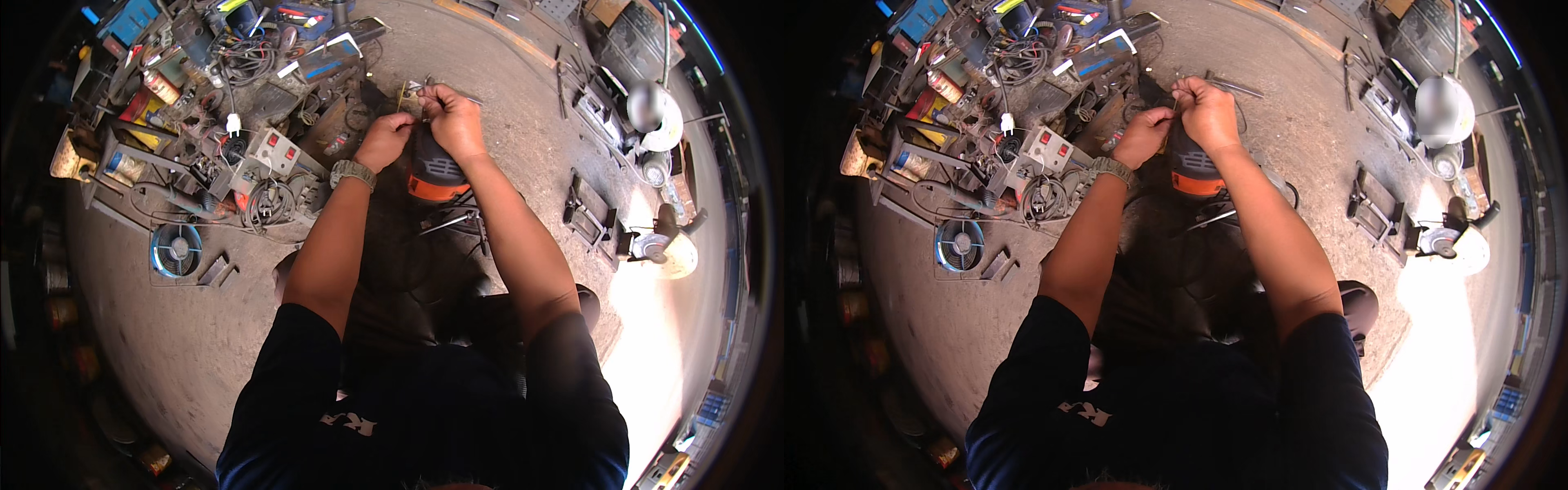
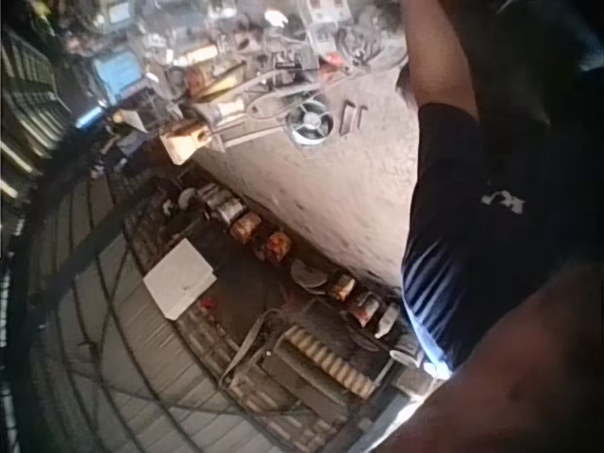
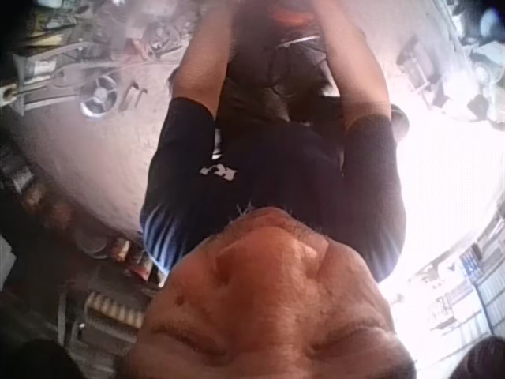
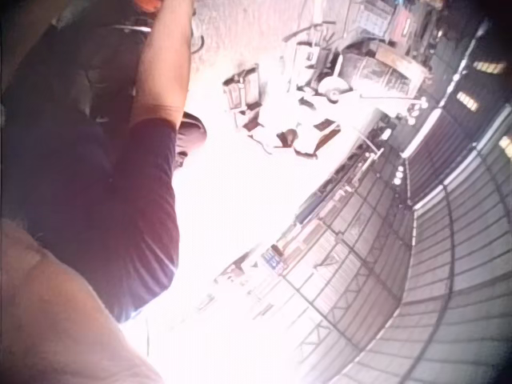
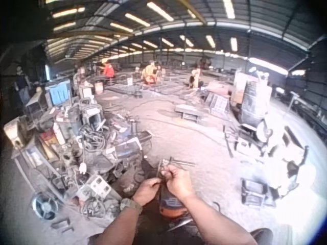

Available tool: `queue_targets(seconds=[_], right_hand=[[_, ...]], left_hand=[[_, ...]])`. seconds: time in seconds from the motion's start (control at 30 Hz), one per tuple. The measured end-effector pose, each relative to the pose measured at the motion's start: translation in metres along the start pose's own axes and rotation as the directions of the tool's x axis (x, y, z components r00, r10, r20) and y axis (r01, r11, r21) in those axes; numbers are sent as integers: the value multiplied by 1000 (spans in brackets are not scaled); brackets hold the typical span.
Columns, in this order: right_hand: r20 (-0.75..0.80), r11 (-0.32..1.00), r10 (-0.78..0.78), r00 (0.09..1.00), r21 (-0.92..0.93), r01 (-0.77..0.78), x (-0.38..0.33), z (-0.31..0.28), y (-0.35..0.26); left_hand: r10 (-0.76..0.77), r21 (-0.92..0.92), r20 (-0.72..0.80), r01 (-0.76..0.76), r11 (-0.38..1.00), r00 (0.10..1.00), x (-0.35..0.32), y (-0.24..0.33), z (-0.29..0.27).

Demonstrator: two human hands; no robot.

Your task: The person unpacks a new fan blade and then sits on the floor to work on a small orange power tool. They use a hex key to remove screws and open the casing, then manipulate internal wires and components.

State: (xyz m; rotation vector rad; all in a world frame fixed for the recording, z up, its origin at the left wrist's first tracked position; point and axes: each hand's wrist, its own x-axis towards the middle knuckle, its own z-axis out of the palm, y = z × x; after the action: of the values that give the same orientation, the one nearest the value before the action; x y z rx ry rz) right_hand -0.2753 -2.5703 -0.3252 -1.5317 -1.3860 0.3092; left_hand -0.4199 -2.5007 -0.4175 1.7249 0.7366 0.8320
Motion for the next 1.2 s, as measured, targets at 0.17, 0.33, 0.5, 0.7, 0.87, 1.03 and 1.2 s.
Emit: queue_targets(seconds=[0.17, 0.33, 0.5, 0.7, 0.87, 1.03, 1.2], right_hand=[[-19, 988, 70, 997, 138, -66, 6, -8, -8], [-84, 908, 97, 992, 415, -54, 18, 0, -10], [-235, 738, 302, 924, 671, -71, 10, -30, -6], [32, 878, 78, 996, 472, -84, -31, -17, -12], [145, 765, 167, 975, 605, -221, -32, -20, 3], [140, 803, 131, 982, 566, -188, -36, -22, 5], [119, 802, 141, 983, 568, -184, -38, -23, 3]], left_hand=[[-14, -187, -4, 13, 982, 1000, 4, 10, 5], [-30, -345, -64, 6, 938, 997, 2, 23, -12], [58, 224, 3, -57, 973, 998, 7, 24, -23], [-165, 948, -205, 238, 209, 965, 40, -42, -200], [-181, 936, -353, 350, -47, 918, 70, -99, -320], [-277, 987, -157, 138, -87, 948, 94, -136, -350], [-308, 995, -99, 99, -18, 946, 90, -136, -339]])
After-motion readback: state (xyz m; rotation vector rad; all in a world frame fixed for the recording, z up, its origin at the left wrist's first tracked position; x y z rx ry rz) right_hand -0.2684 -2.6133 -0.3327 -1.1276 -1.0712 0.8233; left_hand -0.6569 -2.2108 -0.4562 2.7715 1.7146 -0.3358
